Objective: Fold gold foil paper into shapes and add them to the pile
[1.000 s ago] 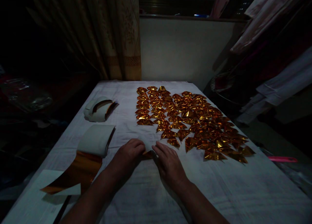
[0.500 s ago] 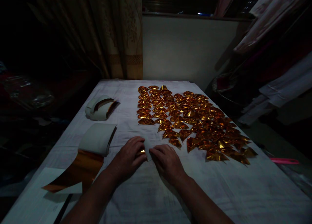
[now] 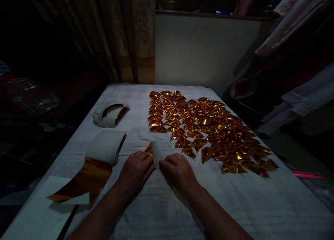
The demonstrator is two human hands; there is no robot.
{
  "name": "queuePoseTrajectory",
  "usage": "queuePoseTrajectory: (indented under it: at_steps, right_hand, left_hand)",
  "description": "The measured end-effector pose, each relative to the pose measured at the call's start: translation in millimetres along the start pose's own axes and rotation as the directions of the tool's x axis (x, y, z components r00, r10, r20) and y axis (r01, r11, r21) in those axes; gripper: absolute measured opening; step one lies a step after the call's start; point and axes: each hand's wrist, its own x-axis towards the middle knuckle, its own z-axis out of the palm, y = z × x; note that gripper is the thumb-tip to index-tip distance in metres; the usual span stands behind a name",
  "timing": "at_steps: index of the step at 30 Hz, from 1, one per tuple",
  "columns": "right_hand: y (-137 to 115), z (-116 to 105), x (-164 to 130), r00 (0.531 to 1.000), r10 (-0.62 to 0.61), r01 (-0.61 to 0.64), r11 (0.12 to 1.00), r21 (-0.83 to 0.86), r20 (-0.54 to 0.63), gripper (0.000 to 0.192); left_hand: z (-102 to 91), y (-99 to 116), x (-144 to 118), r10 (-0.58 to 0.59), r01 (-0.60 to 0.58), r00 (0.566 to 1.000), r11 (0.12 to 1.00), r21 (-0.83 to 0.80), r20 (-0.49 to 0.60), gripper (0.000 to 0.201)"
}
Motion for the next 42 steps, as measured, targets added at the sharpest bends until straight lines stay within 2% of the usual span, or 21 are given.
queuePoseTrajectory:
  at_steps: [5,9,16,20,25,30,42]
  right_hand:
    - [-4,-2,0,0.998,-0.058,0.058,0.997,-0.059,0.002,0.011]
    - [-8,0,-2,0.997,-0.076,0.076,0.997,-0.011,-0.003,0.007]
    - [-1,-3,2,0.990,0.089,-0.109,0.975,0.192,0.106,0.006]
    - [-4,-4,8,0.970,0.183,-0.212,0.960,0.183,0.160,0.008]
    - [-11,0,14,0.949,0.282,-0.304,0.937,0.170,0.144,0.008]
    - [-14,3,16,0.936,0.328,-0.348,0.919,0.188,0.131,0.009]
    - [-16,4,18,0.927,0.349,-0.366,0.921,0.136,0.135,0.008]
  left_hand:
    - [0.5,5,-5,-0.058,0.056,0.997,0.997,-0.044,-0.047,0.007]
    - [0.9,4,-5,-0.081,0.077,0.995,0.994,-0.083,-0.054,0.007]
    - [1.6,6,-5,-0.129,0.123,0.990,0.985,-0.121,-0.047,0.005]
    - [3.0,6,-5,-0.128,0.118,0.990,0.982,-0.145,-0.055,0.007]
    - [2.0,6,-5,-0.133,0.126,0.990,0.982,-0.138,-0.040,0.010]
    - [2.1,6,-5,-0.138,0.134,0.990,0.983,-0.122,-0.028,0.008]
    - [3.2,5,-5,-0.126,0.122,0.992,0.985,-0.122,-0.027,0.011]
